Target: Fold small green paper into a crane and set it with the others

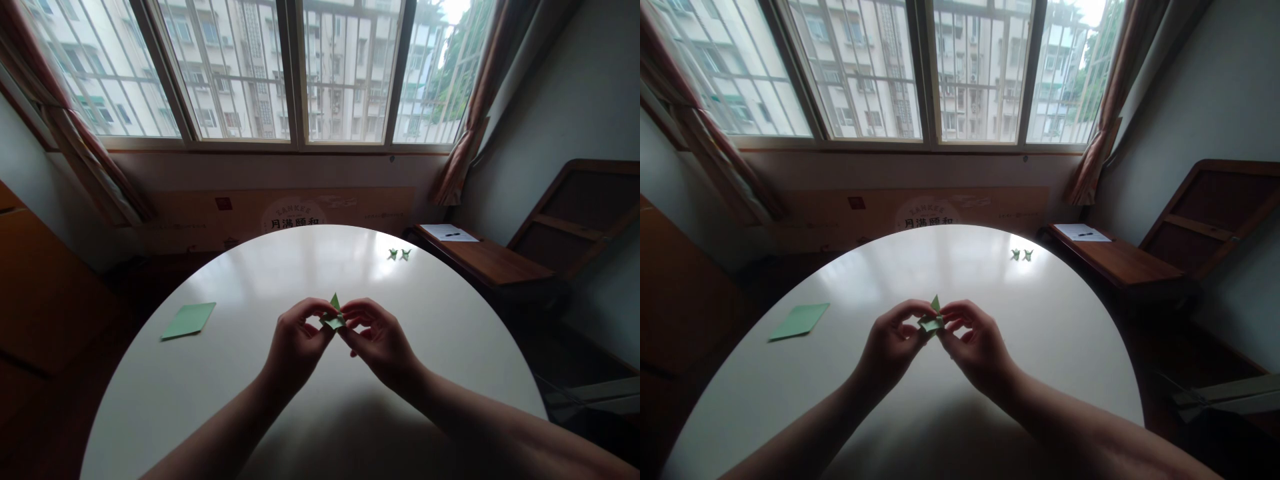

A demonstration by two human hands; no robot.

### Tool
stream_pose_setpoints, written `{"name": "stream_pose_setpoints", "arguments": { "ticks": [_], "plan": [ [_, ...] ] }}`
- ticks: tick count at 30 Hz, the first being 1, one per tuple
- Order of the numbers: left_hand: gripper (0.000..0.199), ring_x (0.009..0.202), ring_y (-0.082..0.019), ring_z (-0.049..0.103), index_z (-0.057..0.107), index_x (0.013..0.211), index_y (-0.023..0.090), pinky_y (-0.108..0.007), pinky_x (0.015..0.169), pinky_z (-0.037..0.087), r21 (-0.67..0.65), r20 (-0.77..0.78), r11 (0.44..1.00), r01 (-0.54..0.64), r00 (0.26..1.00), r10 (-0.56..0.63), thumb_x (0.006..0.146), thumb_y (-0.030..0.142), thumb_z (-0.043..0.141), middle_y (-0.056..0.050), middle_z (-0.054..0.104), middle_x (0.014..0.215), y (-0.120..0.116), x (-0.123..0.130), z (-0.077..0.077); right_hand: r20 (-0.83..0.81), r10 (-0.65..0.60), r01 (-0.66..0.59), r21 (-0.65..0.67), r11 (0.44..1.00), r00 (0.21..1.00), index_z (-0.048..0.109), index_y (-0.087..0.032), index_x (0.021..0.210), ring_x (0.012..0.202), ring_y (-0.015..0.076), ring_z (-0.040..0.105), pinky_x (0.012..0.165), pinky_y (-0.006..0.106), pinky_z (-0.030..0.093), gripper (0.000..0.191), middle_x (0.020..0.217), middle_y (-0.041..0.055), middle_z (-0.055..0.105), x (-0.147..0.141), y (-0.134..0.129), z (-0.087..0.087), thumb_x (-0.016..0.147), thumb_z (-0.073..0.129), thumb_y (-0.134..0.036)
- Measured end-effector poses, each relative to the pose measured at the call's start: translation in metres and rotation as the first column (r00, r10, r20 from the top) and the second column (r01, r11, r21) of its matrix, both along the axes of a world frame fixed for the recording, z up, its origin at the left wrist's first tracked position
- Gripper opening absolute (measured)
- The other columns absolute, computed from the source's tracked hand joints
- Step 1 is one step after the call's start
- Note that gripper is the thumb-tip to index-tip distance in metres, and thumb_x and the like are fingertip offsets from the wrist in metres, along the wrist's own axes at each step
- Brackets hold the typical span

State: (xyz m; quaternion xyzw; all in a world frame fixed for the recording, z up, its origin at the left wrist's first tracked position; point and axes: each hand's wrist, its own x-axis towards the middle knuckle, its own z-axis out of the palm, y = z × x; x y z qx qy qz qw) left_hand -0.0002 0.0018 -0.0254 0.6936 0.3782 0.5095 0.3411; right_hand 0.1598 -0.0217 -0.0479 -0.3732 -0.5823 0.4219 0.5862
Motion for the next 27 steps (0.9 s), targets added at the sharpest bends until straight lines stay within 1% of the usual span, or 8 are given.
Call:
{"name": "stream_pose_setpoints", "arguments": {
  "ticks": [5, 9, 12, 14, 17, 23, 27],
  "plan": [
    [0.009, 0.07, -0.017, 0.067, 0.073, 0.087, 0.018, -0.021, 0.053, 0.052, 0.024, -0.004, 1.0, -0.011, 1.0, 0.011, 0.079, 0.017, 0.068, -0.003, 0.07, 0.079, -0.0025, 0.0004, 0.002, -0.005, 0.003, -0.003, -0.002, 1.0, 1.0, 0.067, -0.022, 0.095, 0.073, 0.0173, 0.065, 0.049, 0.023, 0.053, 0.021, 0.093, 0.0049, 0.07, -0.001, -0.0014, 0.0021, 0.079, 0.08, -0.028],
    [0.008, 0.063, -0.015, 0.066, 0.073, 0.087, 0.017, -0.022, 0.052, 0.052, -0.011, 0.003, 1.0, -0.018, 1.0, 0.018, 0.083, 0.023, 0.07, -0.003, 0.071, 0.079, -0.0049, 0.0005, 0.0052, 0.003, 0.011, -0.011, -0.004, 1.0, 1.0, 0.068, -0.022, 0.094, 0.074, 0.0174, 0.066, 0.049, 0.023, 0.053, 0.021, 0.094, 0.0049, 0.07, -0.0007, -0.0026, 0.0029, 0.079, 0.08, -0.029],
    [0.012, 0.058, -0.015, 0.065, 0.075, 0.087, 0.017, -0.023, 0.052, 0.053, -0.036, 0.007, 0.999, -0.037, 0.999, 0.037, 0.084, 0.028, 0.07, -0.003, 0.072, 0.077, -0.006, 0.0006, 0.0068, -0.008, 0.044, -0.044, -0.01, 0.999, 0.999, 0.069, -0.022, 0.097, 0.077, 0.0186, 0.067, 0.049, 0.023, 0.054, 0.018, 0.096, 0.0061, 0.071, -0.0002, -0.003, 0.0025, 0.083, 0.076, -0.032],
    [0.014, 0.056, -0.015, 0.064, 0.076, 0.087, 0.017, -0.024, 0.05, 0.052, -0.048, 0.008, 0.998, -0.048, 0.999, 0.049, 0.084, 0.029, 0.07, -0.003, 0.073, 0.076, -0.006, 0.0003, 0.0068, -0.044, 0.07, -0.07, -0.013, 0.997, 0.997, 0.071, -0.022, 0.098, 0.079, 0.02, 0.068, 0.048, 0.023, 0.054, 0.017, 0.094, 0.0067, 0.071, 0.0005, -0.0025, 0.0022, 0.087, 0.072, -0.035],
    [0.017, 0.055, -0.015, 0.064, 0.077, 0.092, 0.017, -0.024, 0.049, 0.052, -0.054, 0.013, 0.998, -0.042, 0.999, 0.043, 0.086, 0.03, 0.068, -0.004, 0.074, 0.077, -0.0049, -0.0008, 0.0051, -0.117, 0.094, -0.099, -0.032, 0.995, 0.989, 0.073, -0.021, 0.098, 0.078, 0.0213, 0.07, 0.046, 0.023, 0.055, 0.02, 0.088, 0.0065, 0.072, 0.0021, -0.0005, 0.0025, 0.086, 0.073, -0.037],
    [0.022, 0.068, -0.018, 0.069, 0.079, 0.099, 0.018, -0.024, 0.052, 0.054, -0.023, 0.026, 1.0, -0.007, 1.0, 0.007, 0.09, 0.032, 0.065, -0.008, 0.077, 0.092, -0.0027, -0.0022, 0.0007, -0.235, 0.104, -0.137, -0.128, 0.982, 0.966, 0.077, -0.019, 0.094, 0.076, 0.0213, 0.071, 0.044, 0.024, 0.056, 0.021, 0.082, 0.0064, 0.074, 0.005, 0.0029, 0.0026, 0.084, 0.076, -0.038],
    [0.028, 0.058, -0.016, 0.065, 0.079, 0.104, 0.017, -0.025, 0.05, 0.053, -0.055, 0.018, 0.998, -0.019, 1.0, 0.02, 0.088, 0.036, 0.068, -0.007, 0.076, 0.085, -0.0024, -0.0024, -0.0002, -0.241, 0.106, -0.14, -0.128, 0.982, 0.965, 0.078, -0.019, 0.092, 0.075, 0.0209, 0.071, 0.045, 0.024, 0.057, 0.02, 0.08, 0.0058, 0.074, 0.004, 0.0045, 0.0002, 0.081, 0.08, -0.036]
  ]
}}
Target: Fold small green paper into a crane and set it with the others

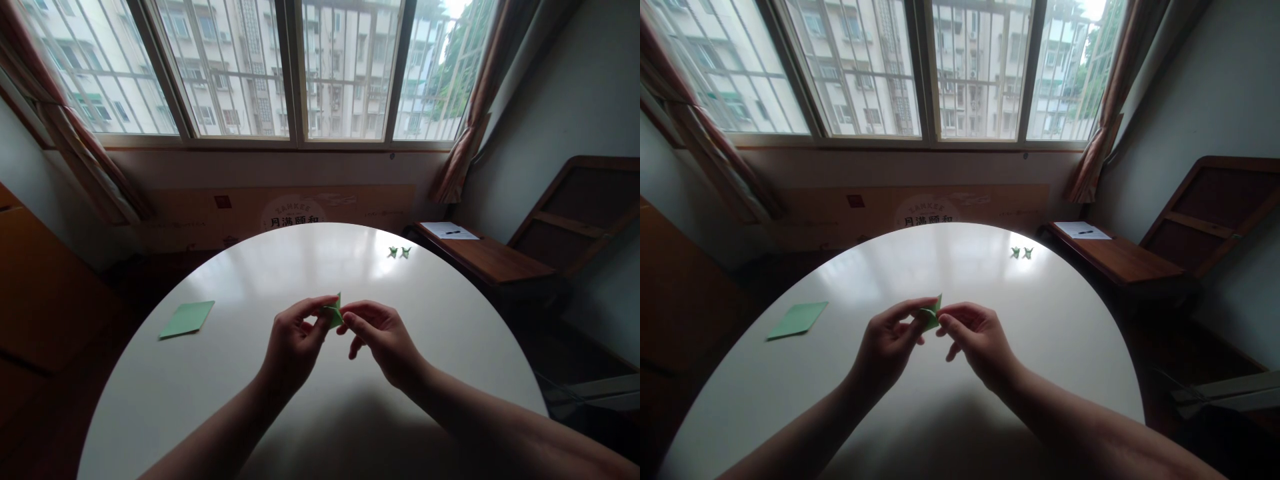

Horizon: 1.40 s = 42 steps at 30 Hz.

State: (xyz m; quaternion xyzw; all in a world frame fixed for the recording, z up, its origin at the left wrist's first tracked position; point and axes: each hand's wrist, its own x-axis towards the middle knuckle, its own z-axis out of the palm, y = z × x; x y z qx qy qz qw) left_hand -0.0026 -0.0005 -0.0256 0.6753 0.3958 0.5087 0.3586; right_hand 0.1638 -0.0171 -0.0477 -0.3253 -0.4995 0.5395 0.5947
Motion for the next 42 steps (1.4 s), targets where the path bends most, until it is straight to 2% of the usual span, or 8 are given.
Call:
{"name": "stream_pose_setpoints", "arguments": {
  "ticks": [6, 10, 13, 20, 27, 31, 37, 42],
  "plan": [
    [0.035, 0.052, -0.013, 0.061, 0.074, 0.109, 0.016, -0.025, 0.049, 0.052, -0.068, 0.001, 0.998, -0.009, 1.0, 0.009, 0.085, 0.041, 0.071, -0.006, 0.076, 0.082, -0.0007, -0.0002, 0.0009, 0.02, 0.005, -0.006, 0.025, 1.0, 1.0, 0.078, -0.02, 0.09, 0.073, 0.0204, 0.07, 0.044, 0.023, 0.056, 0.019, 0.079, 0.0053, 0.075, -0.0024, -0.0004, -0.0007, 0.077, 0.083, -0.033],
    [0.028, 0.059, -0.016, 0.066, 0.062, 0.096, 0.019, -0.024, 0.05, 0.053, -0.093, 0.077, 0.995, -0.037, 0.996, 0.044, 0.08, 0.037, 0.077, -0.003, 0.072, 0.079, -0.0012, 0.0008, 0.0009, 0.027, 0.01, -0.011, 0.024, 1.0, 1.0, 0.077, -0.02, 0.09, 0.073, 0.0205, 0.07, 0.044, 0.023, 0.055, 0.021, 0.08, 0.0056, 0.075, -0.0037, -0.0017, 0.0004, 0.076, 0.083, -0.035],
    [0.026, 0.061, -0.015, 0.065, 0.055, 0.083, 0.02, -0.022, 0.048, 0.051, -0.049, 0.075, 0.997, -0.063, 0.995, 0.066, 0.08, 0.034, 0.076, 0.0, 0.067, 0.077, -0.0015, 0.0018, 0.0008, 0.028, 0.013, -0.014, 0.037, 0.999, 1.0, 0.076, -0.02, 0.091, 0.074, 0.0201, 0.069, 0.044, 0.023, 0.055, 0.022, 0.084, 0.0057, 0.075, -0.0044, -0.0023, 0.0005, 0.075, 0.084, -0.034],
    [0.018, 0.075, -0.018, 0.068, 0.06, 0.08, 0.018, -0.021, 0.049, 0.052, 0.047, 0.016, 0.999, -0.022, 1.0, 0.021, 0.085, 0.031, 0.072, -0.006, 0.07, 0.094, -0.0036, 0.0028, 0.0031, 0.032, 0.019, -0.02, 0.049, 0.999, 0.999, 0.075, -0.02, 0.093, 0.073, 0.0197, 0.069, 0.045, 0.023, 0.055, 0.021, 0.08, 0.0049, 0.074, -0.0022, -0.0016, -0.0006, 0.079, 0.082, -0.034],
    [0.017, 0.071, -0.017, 0.067, 0.061, 0.079, 0.018, -0.02, 0.046, 0.049, 0.051, 0.008, 0.999, -0.002, 1.0, 0.002, 0.084, 0.029, 0.073, -0.006, 0.071, 0.093, -0.0051, 0.0027, 0.0059, 0.009, 0.005, -0.005, 0.029, 1.0, 1.0, 0.073, -0.02, 0.095, 0.073, 0.0191, 0.068, 0.044, 0.023, 0.055, 0.022, 0.086, 0.0059, 0.072, -0.0023, -0.003, 0.0022, 0.085, 0.076, -0.039],
    [0.012, 0.078, -0.019, 0.07, 0.063, 0.08, 0.018, -0.02, 0.05, 0.052, 0.112, -0.024, 0.993, -0.027, 0.999, 0.03, 0.084, 0.025, 0.071, -0.006, 0.072, 0.094, -0.0061, 0.0038, 0.006, 0.034, 0.002, -0.004, 0.062, 0.998, 0.999, 0.07, -0.021, 0.099, 0.075, 0.0192, 0.068, 0.045, 0.022, 0.054, 0.023, 0.086, 0.0053, 0.07, -0.0035, -0.0044, 0.0031, 0.087, 0.074, -0.039],
    [0.005, 0.073, -0.016, 0.072, 0.066, 0.081, 0.018, -0.02, 0.051, 0.054, 0.174, -0.037, 0.984, -0.037, 0.998, 0.044, 0.084, 0.019, 0.07, -0.005, 0.073, 0.095, -0.0072, 0.005, 0.0065, 0.072, -0.028, 0.019, 0.121, 0.992, 0.997, 0.067, -0.024, 0.103, 0.077, 0.0175, 0.065, 0.046, 0.022, 0.055, 0.025, 0.098, 0.0043, 0.068, -0.0065, -0.0042, -0.0014, 0.082, 0.079, -0.033],
    [0.006, 0.075, -0.016, 0.071, 0.066, 0.081, 0.018, -0.018, 0.05, 0.053, 0.201, -0.042, 0.979, 0.011, 0.999, -0.003, 0.082, 0.015, 0.071, -0.005, 0.072, 0.095, -0.0084, 0.0044, 0.006, 0.071, -0.079, 0.067, 0.156, 0.985, 0.994, 0.067, -0.023, 0.099, 0.077, 0.0178, 0.065, 0.046, 0.022, 0.056, 0.018, 0.093, 0.0044, 0.067, -0.0059, -0.0036, -0.0008, 0.088, 0.073, -0.036]
  ]
}}
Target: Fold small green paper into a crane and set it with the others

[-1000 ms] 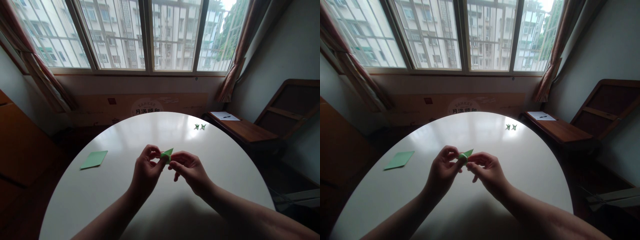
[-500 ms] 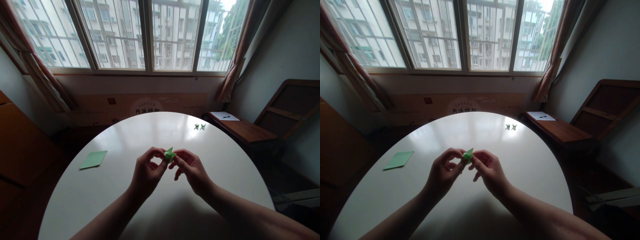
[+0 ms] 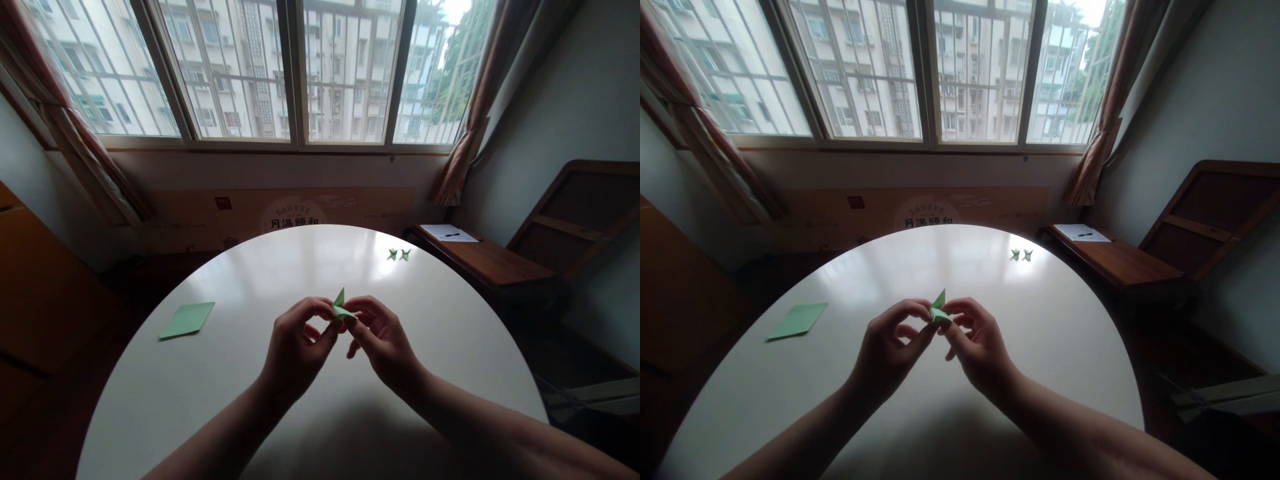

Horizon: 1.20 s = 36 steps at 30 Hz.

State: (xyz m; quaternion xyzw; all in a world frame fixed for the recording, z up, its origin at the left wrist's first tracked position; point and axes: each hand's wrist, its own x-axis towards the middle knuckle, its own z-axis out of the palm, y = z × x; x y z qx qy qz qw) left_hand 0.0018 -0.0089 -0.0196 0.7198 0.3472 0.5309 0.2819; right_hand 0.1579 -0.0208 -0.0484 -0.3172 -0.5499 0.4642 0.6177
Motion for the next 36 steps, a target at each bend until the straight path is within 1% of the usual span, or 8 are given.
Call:
{"name": "stream_pose_setpoints", "arguments": {
  "ticks": [4, 6, 10, 14, 19, 24, 29, 36],
  "plan": [
    [0.003, 0.079, -0.017, 0.07, 0.068, 0.083, 0.018, -0.019, 0.051, 0.054, 0.0, -0.02, 0.998, 0.062, 0.998, -0.062, 0.084, 0.018, 0.071, -0.006, 0.071, 0.098, -0.0006, -0.0013, -0.0005, 0.007, -0.027, 0.027, -0.014, 1.0, 1.0, 0.067, -0.022, 0.096, 0.071, 0.0163, 0.063, 0.046, 0.023, 0.056, 0.02, 0.086, 0.0036, 0.067, 0.001, 0.0004, 0.0023, 0.089, 0.071, -0.039],
    [0.006, 0.078, -0.016, 0.07, 0.067, 0.082, 0.018, -0.02, 0.053, 0.055, -0.021, -0.021, 0.996, 0.081, 0.996, -0.082, 0.087, 0.021, 0.069, -0.006, 0.071, 0.097, -0.0007, -0.0019, -0.0007, 0.005, -0.04, 0.04, -0.033, 0.999, 0.999, 0.067, -0.021, 0.093, 0.07, 0.016, 0.064, 0.046, 0.023, 0.056, 0.02, 0.086, 0.0036, 0.067, 0.0015, 0.0006, 0.0029, 0.087, 0.073, -0.039],
    [0.011, 0.072, -0.016, 0.069, 0.062, 0.083, 0.018, -0.021, 0.053, 0.056, -0.116, 0.045, 0.99, 0.078, 0.996, -0.073, 0.089, 0.026, 0.067, -0.005, 0.073, 0.091, 0.0004, -0.0022, -0.0015, 0.013, -0.062, 0.062, -0.036, 0.997, 0.998, 0.068, -0.019, 0.086, 0.066, 0.0153, 0.065, 0.045, 0.023, 0.056, 0.021, 0.08, 0.0023, 0.067, 0.0031, 0.0014, 0.0031, 0.082, 0.078, -0.037],
    [0.018, 0.073, -0.019, 0.069, 0.058, 0.091, 0.02, -0.022, 0.047, 0.055, -0.221, 0.125, 0.969, 0.112, 0.988, -0.086, 0.085, 0.029, 0.072, -0.004, 0.072, 0.087, 0.0028, -0.0016, -0.0023, 0.023, -0.074, 0.075, -0.029, 0.997, 0.997, 0.068, -0.019, 0.086, 0.066, 0.016, 0.065, 0.045, 0.023, 0.056, 0.021, 0.08, 0.0028, 0.068, 0.0046, 0.0029, 0.0029, 0.08, 0.08, -0.036],
    [0.017, 0.076, -0.02, 0.069, 0.065, 0.095, 0.019, -0.021, 0.047, 0.054, -0.214, 0.101, 0.97, 0.117, 0.99, -0.097, 0.083, 0.027, 0.074, -0.005, 0.072, 0.086, 0.0039, -0.0011, -0.0023, -0.005, -0.065, 0.065, -0.036, 0.997, 0.998, 0.067, -0.02, 0.091, 0.071, 0.0165, 0.063, 0.043, 0.021, 0.054, 0.024, 0.085, 0.0033, 0.068, 0.0042, 0.0018, 0.0038, 0.079, 0.081, -0.035],
    [0.009, 0.071, -0.019, 0.068, 0.072, 0.086, 0.017, -0.021, 0.047, 0.053, -0.215, 0.076, 0.97, 0.112, 0.992, -0.098, 0.081, 0.024, 0.073, -0.005, 0.071, 0.08, 0.0036, -0.0017, -0.0017, -0.008, -0.065, 0.064, -0.036, 0.997, 0.998, 0.067, -0.02, 0.089, 0.066, 0.0145, 0.06, 0.043, 0.021, 0.054, 0.023, 0.078, 0.0012, 0.065, 0.0038, 0.0012, 0.0046, 0.079, 0.081, -0.035],
    [0.016, 0.059, -0.014, 0.063, 0.076, 0.085, 0.015, -0.022, 0.046, 0.053, -0.284, 0.097, 0.951, 0.122, 0.99, -0.098, 0.082, 0.03, 0.074, -0.006, 0.073, 0.079, 0.0056, -0.0029, -0.002, 0.005, -0.056, 0.057, -0.042, 0.998, 0.998, 0.071, -0.019, 0.089, 0.066, 0.0148, 0.06, 0.043, 0.021, 0.054, 0.021, 0.076, 0.0026, 0.067, 0.0051, 0.0027, 0.0034, 0.084, 0.077, -0.038],
    [0.018, 0.056, -0.013, 0.061, 0.077, 0.083, 0.014, -0.022, 0.046, 0.054, -0.307, 0.12, 0.943, 0.125, 0.989, -0.092, 0.08, 0.032, 0.077, -0.006, 0.074, 0.077, 0.0072, -0.0033, -0.0015, -0.005, -0.054, 0.053, -0.048, 0.997, 0.999, 0.071, -0.019, 0.087, 0.067, 0.0155, 0.062, 0.043, 0.022, 0.055, 0.02, 0.078, 0.003, 0.068, 0.0052, 0.003, 0.0016, 0.083, 0.077, -0.038]
  ]
}}
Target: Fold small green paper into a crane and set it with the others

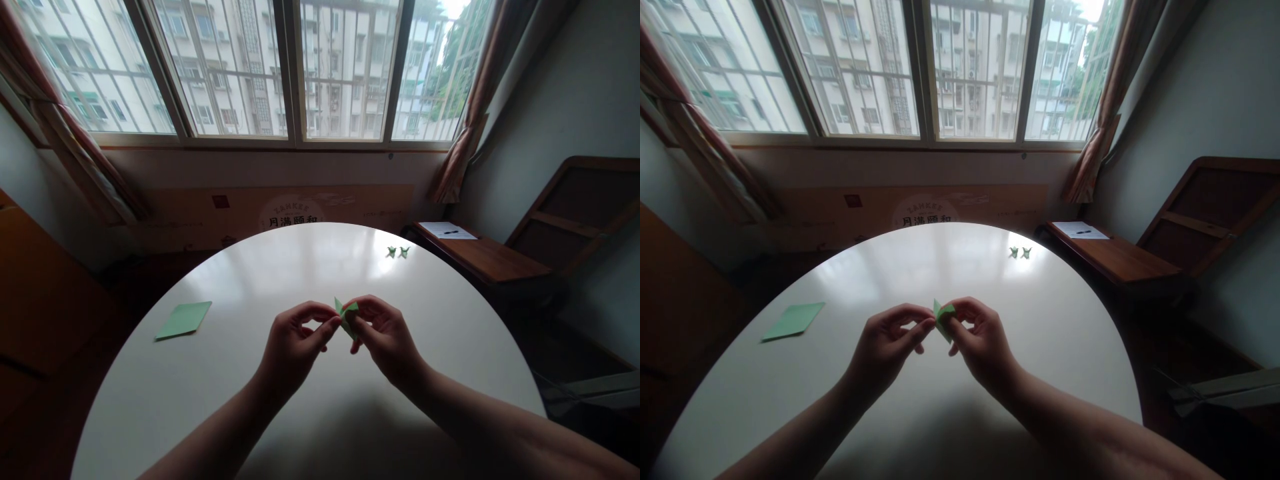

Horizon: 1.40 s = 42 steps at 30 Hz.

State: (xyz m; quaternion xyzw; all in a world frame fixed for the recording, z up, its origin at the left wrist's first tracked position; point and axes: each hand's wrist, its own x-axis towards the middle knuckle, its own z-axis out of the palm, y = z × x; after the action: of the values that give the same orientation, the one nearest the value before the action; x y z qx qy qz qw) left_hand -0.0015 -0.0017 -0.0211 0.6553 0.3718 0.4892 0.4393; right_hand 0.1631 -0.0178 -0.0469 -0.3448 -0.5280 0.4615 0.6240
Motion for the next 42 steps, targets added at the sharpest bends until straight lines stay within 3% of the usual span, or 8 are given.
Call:
{"name": "stream_pose_setpoints", "arguments": {
  "ticks": [8, 17, 27, 37, 42],
  "plan": [
    [0.014, 0.069, -0.017, 0.066, 0.072, 0.079, 0.014, -0.02, 0.046, 0.054, -0.027, 0.048, 0.999, 0.025, 0.999, -0.023, 0.075, 0.025, 0.08, -0.005, 0.071, 0.075, -0.0003, 0.0012, 0.0016, -0.001, -0.018, 0.018, -0.02, 1.0, 1.0, 0.067, -0.019, 0.083, 0.064, 0.0147, 0.06, 0.042, 0.022, 0.053, 0.024, 0.076, 0.0015, 0.066, 0.0003, -0.0013, 0.0028, 0.077, 0.082, -0.036],
    [0.012, 0.069, -0.017, 0.065, 0.072, 0.079, 0.015, -0.019, 0.045, 0.053, -0.018, 0.032, 1.0, 0.022, 0.999, -0.022, 0.076, 0.024, 0.078, -0.005, 0.07, 0.074, 0.0, 0.0019, 0.0009, 0.028, -0.003, 0.003, -0.029, 1.0, 1.0, 0.066, -0.019, 0.085, 0.066, 0.0154, 0.059, 0.042, 0.021, 0.052, 0.022, 0.077, 0.0026, 0.066, 0.0015, 0.0, -0.0002, 0.083, 0.076, -0.039],
    [0.013, 0.074, -0.02, 0.067, 0.07, 0.08, 0.015, -0.02, 0.043, 0.053, -0.024, -0.005, 1.0, 0.017, 1.0, -0.017, 0.076, 0.026, 0.076, -0.006, 0.07, 0.077, -0.0009, 0.0031, 0.0003, 0.039, -0.024, 0.026, -0.057, 0.998, 0.999, 0.061, -0.02, 0.081, 0.067, 0.0154, 0.058, 0.042, 0.021, 0.051, 0.026, 0.076, 0.0001, 0.062, 0.0016, 0.0006, 0.0005, 0.076, 0.082, -0.036],
    [0.021, 0.073, -0.02, 0.068, 0.068, 0.085, 0.015, -0.02, 0.044, 0.052, -0.1, 0.027, 0.994, 0.034, 0.999, -0.031, 0.076, 0.03, 0.079, -0.006, 0.073, 0.079, 0.0014, 0.0006, 0.0007, 0.027, 0.072, -0.071, -0.059, 0.996, 0.997, 0.071, -0.019, 0.089, 0.072, 0.0168, 0.062, 0.045, 0.022, 0.054, 0.023, 0.081, 0.0032, 0.067, 0.0048, 0.001, 0.0005, 0.084, 0.074, -0.042],
    [0.02, 0.067, -0.017, 0.066, 0.068, 0.084, 0.015, -0.019, 0.044, 0.051, -0.156, 0.079, 0.987, 0.038, 0.997, -0.026, 0.073, 0.026, 0.082, -0.004, 0.072, 0.073, 0.0031, -0.0007, 0.0009, -0.001, 0.044, -0.044, -0.09, 0.995, 0.999, 0.076, -0.019, 0.09, 0.068, 0.0171, 0.063, 0.044, 0.023, 0.055, 0.029, 0.079, 0.0047, 0.069, 0.0046, 0.003, -0.0006, 0.089, 0.067, -0.046]
  ]
}}
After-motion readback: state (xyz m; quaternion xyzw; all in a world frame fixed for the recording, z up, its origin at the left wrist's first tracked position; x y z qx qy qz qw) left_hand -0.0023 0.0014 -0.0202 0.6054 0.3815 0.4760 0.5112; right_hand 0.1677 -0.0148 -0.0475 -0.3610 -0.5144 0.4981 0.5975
